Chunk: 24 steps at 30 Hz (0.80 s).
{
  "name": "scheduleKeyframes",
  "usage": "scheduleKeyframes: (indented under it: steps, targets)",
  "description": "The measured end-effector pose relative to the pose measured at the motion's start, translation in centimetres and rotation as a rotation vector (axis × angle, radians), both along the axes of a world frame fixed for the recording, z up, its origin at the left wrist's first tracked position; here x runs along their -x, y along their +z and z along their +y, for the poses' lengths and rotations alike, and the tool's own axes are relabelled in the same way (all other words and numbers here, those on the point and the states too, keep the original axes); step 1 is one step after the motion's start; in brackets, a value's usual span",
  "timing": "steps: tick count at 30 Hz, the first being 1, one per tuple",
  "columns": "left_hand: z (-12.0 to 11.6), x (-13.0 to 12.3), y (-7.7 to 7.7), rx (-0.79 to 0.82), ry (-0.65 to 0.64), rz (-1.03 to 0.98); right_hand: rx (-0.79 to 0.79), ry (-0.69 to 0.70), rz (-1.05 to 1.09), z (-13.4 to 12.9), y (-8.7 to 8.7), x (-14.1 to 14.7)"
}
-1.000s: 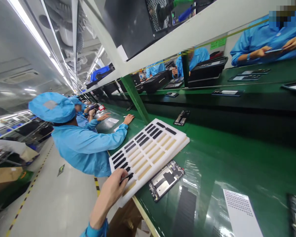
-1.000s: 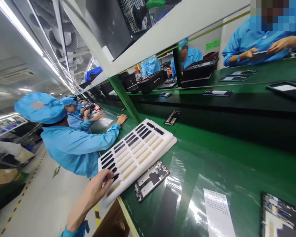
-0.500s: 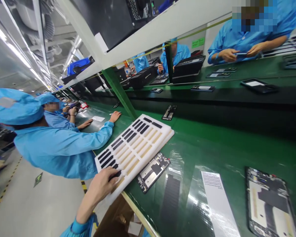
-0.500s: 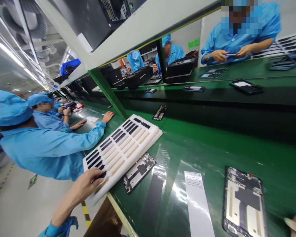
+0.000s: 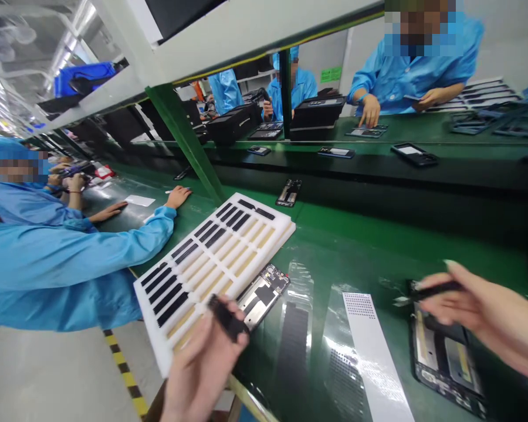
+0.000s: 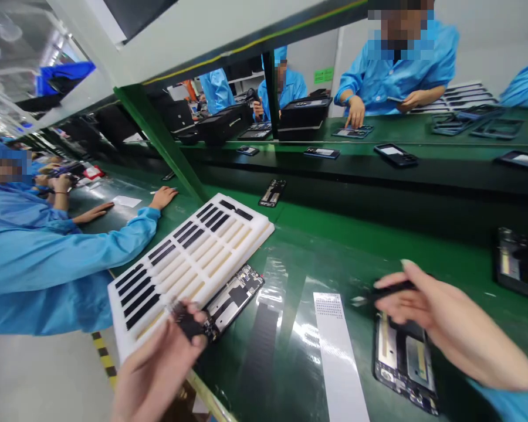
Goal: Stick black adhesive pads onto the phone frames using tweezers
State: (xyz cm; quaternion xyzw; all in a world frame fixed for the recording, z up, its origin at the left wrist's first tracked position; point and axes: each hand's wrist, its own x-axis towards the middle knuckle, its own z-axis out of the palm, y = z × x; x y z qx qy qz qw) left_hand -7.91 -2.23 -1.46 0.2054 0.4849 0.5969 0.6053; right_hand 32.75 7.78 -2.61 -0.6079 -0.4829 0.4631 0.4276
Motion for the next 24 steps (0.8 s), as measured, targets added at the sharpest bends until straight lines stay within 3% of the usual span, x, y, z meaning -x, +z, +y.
scheduleKeyframes:
  steps: [1,3,5,8,12,17,21,24]
  targets:
    - [0.5,-1.6,-0.4,0.005,-0.091,-0.071,0.158,0.054,0.142,0.4,0.3,2.2]
    - [1.1,-4.1,-1.4,0.006,-0.215,-0.028,0.222,0.101,0.254,0.9,0.4,6.8]
    - [1.3,-5.4,-2.6,0.011,-0.295,0.293,0.212,0.232,0.23,1.0,-0.2,10.9]
    - [1.3,-5.5,-4.5,-0.153,-0.369,0.89,0.132,0.35,0.12,0.7,-1.5,14.4]
    - [1.5,-4.5,-6.5,-0.365,-0.63,1.39,0.083,0.344,0.015,0.2,-2.6,15.5]
    - [2.1,-4.6,-7.0,-0.395,-0.791,1.737,0.049,0.34,-0.028,-0.2,-3.2,15.9]
    - [2.5,-4.8,-6.8,-0.396,-0.847,1.824,0.011,0.328,-0.02,-0.4,-3.7,16.4]
    - [2.7,-4.7,-6.8,-0.358,-0.834,1.705,0.013,0.284,0.026,-0.3,-3.3,16.1]
